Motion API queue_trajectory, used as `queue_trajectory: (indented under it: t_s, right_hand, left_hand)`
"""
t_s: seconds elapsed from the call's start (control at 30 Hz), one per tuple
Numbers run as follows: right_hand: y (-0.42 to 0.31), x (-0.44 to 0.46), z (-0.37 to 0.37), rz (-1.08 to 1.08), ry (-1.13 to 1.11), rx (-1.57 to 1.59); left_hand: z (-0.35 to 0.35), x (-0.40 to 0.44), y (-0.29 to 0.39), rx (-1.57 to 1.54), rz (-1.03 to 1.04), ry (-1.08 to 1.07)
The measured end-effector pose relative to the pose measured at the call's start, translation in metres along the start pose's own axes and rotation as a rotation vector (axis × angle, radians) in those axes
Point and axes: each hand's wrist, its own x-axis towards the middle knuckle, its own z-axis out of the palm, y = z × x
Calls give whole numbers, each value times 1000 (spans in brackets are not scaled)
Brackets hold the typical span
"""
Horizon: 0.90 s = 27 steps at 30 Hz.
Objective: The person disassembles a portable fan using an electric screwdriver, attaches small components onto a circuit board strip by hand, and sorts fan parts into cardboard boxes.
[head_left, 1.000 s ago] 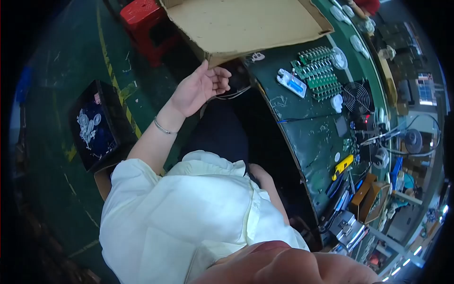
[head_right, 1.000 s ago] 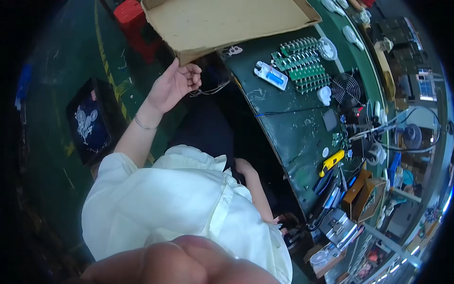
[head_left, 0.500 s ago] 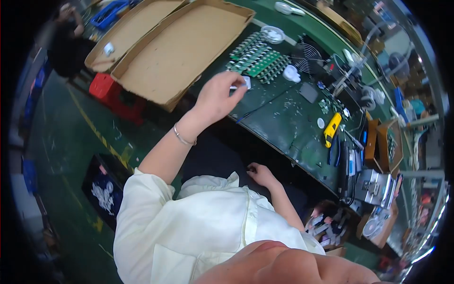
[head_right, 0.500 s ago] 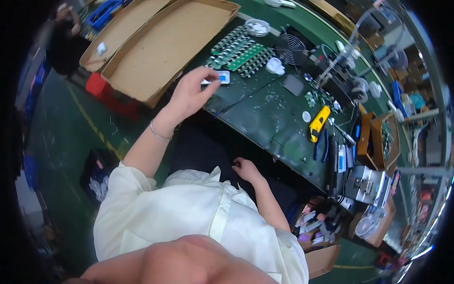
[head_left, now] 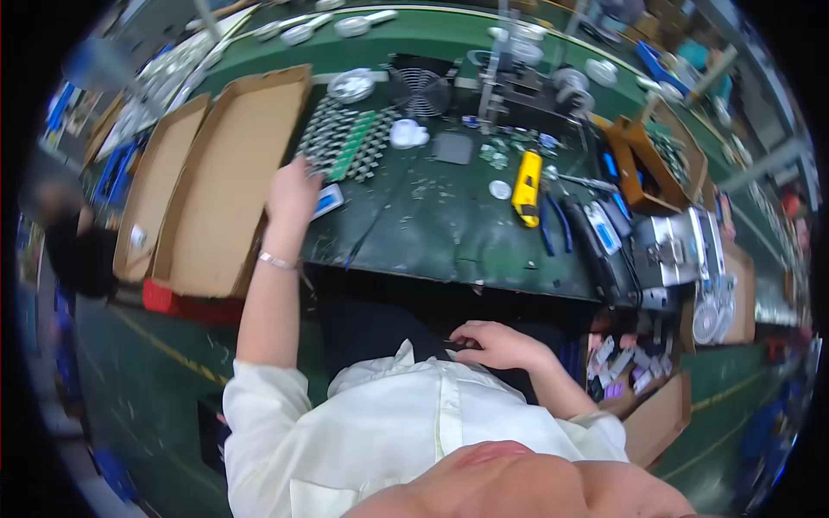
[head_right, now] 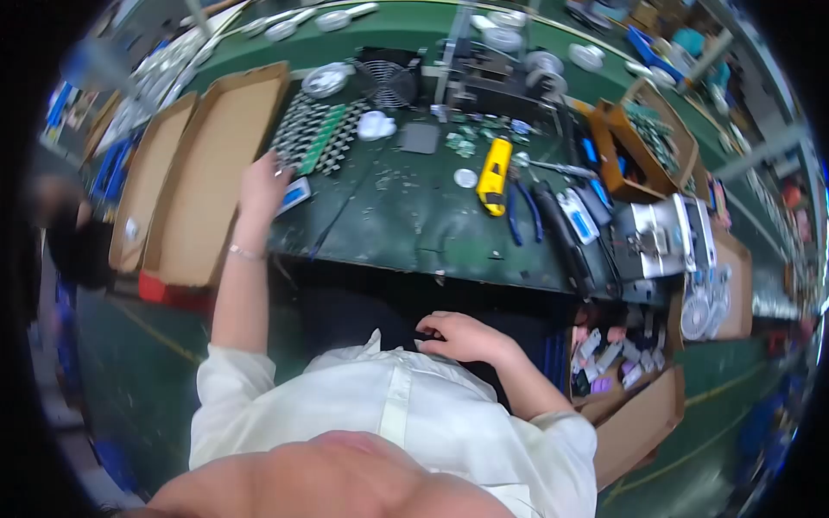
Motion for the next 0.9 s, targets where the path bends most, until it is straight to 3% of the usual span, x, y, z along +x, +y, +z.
queue_trajectory:
  t_s: [0.07, 0.17, 0.2, 0.27, 0.33, 0.4, 0.43, 0.5, 0.63, 0.7, 0.77, 0.8, 0.9]
  right_hand:
    - [-10, -14, -23, -148, -67, 45]
    - [-27, -30, -70, -290, -64, 149]
    - [-33, -36, -86, -238, 8, 211]
    - [-29, -34, -114, -221, 430, 103]
    - [-16, -19, -143, -16, 902, 185]
    - [-2, -3, -179, 128, 1205, -217]
    - [11, 4, -195, 294, 1228, -505]
    - [21, 18, -222, 496, 1249, -633]
    - [29, 41, -250, 732, 1250, -352]
    - [27, 44, -251, 731, 1243, -300]
    - [30, 44, -250, 600, 1219, -204]
    - [27, 44, -247, 605, 1238, -237]
    - [31, 48, -246, 640, 1184, -184]
  left_hand:
    - [5, 5, -16, -191, -16, 32]
    - [0, 4, -21, -239, -52, 103]
    - [-4, 1, -19, -279, -66, 132]
    - [1, 2, -26, -282, -57, 204]
    - [-4, -3, -18, -323, -110, 304]
    - [-11, -11, -4, -436, -208, 416]
    - [-10, -14, 1, -602, -166, 477]
    - [-17, -24, 17, -749, -106, 527]
    - [-22, -46, 41, -1079, -59, 283]
    - [-30, -61, 69, -1266, -67, 41]
    - [-19, -68, 79, -1404, 73, -278]
    - [-18, -75, 89, -1374, -48, -394]
    - [9, -69, 122, -1371, 251, -775]
